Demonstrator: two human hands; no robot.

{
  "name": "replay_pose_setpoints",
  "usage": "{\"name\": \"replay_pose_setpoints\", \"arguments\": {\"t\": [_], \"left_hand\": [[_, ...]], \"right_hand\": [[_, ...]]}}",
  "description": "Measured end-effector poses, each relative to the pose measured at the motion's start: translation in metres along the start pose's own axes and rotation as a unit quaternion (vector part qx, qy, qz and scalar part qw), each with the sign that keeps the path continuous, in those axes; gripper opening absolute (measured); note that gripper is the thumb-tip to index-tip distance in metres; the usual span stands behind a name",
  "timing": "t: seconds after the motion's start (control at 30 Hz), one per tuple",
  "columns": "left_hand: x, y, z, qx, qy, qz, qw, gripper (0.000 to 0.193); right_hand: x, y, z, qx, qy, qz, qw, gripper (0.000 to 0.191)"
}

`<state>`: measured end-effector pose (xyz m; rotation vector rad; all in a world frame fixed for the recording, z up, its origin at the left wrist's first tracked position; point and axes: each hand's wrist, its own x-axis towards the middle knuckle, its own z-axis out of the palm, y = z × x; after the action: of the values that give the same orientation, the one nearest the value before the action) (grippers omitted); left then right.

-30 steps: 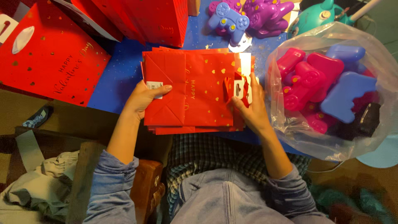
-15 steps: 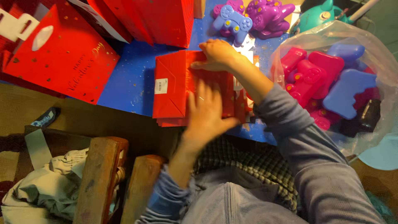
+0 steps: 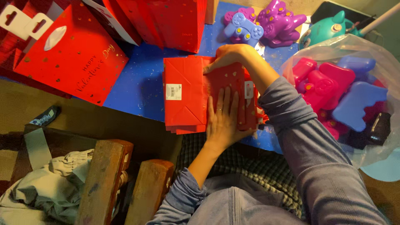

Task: The person opens red Valentine's Day gift bags on a blue table, places plastic toy game controllers from a large plastic bag into the gift bags one at a time, folds the bag flaps closed, and then gathers and aligns the filled bags into a neat stack.

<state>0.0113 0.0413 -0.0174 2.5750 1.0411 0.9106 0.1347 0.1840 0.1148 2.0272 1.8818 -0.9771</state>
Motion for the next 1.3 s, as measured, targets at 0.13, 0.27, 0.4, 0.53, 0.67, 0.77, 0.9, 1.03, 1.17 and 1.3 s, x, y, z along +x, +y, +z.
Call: {"name": "replay_pose_setpoints", "arguments": {"t": [0.13, 0.27, 0.4, 0.53, 0.67, 0.77, 0.9, 1.03, 1.17, 1.3], "left_hand": [[0.001, -0.001, -0.001, -0.017, 0.02, 0.011, 1.0, 0.121], [0.0, 0.0, -0.003, -0.026, 0.038, 0.017, 0.999, 0.119], [-0.004, -0.001, -0.004, -0.024, 0.006, 0.023, 0.999, 0.122], [-0.006, -0.003, -0.004, -0.027, -0.007, 0.029, 0.999, 0.126], [-0.006, -0.004, -0.004, -0.034, -0.007, 0.034, 0.999, 0.127], [-0.005, -0.004, -0.004, -0.033, -0.01, 0.038, 0.999, 0.127], [-0.006, -0.003, -0.004, -0.019, -0.013, 0.034, 0.999, 0.126], [-0.008, -0.002, -0.002, -0.021, -0.004, 0.042, 0.999, 0.126], [-0.01, -0.002, 0.0, -0.037, -0.001, 0.042, 0.998, 0.127], [-0.012, -0.003, 0.002, -0.02, -0.011, 0.043, 0.999, 0.125]], "right_hand": [[0.002, -0.004, 0.002, -0.066, 0.046, 0.018, 0.997, 0.088], [0.006, 0.005, 0.007, 0.005, 0.045, 0.016, 0.999, 0.097], [0.007, 0.018, 0.011, 0.127, 0.036, -0.011, 0.991, 0.095], [0.006, 0.018, 0.009, 0.074, -0.002, 0.01, 0.997, 0.079], [0.006, 0.016, 0.008, 0.092, -0.019, 0.048, 0.994, 0.082], [0.008, 0.016, 0.013, 0.004, 0.028, 0.005, 1.0, 0.092], [0.008, 0.019, 0.017, -0.024, 0.064, -0.037, 0.997, 0.106], [0.004, 0.018, 0.015, -0.042, 0.047, 0.009, 0.998, 0.11], [0.0, 0.014, 0.015, -0.064, 0.071, 0.006, 0.995, 0.103], [-0.004, 0.02, 0.015, -0.023, 0.081, -0.011, 0.996, 0.106]]}}
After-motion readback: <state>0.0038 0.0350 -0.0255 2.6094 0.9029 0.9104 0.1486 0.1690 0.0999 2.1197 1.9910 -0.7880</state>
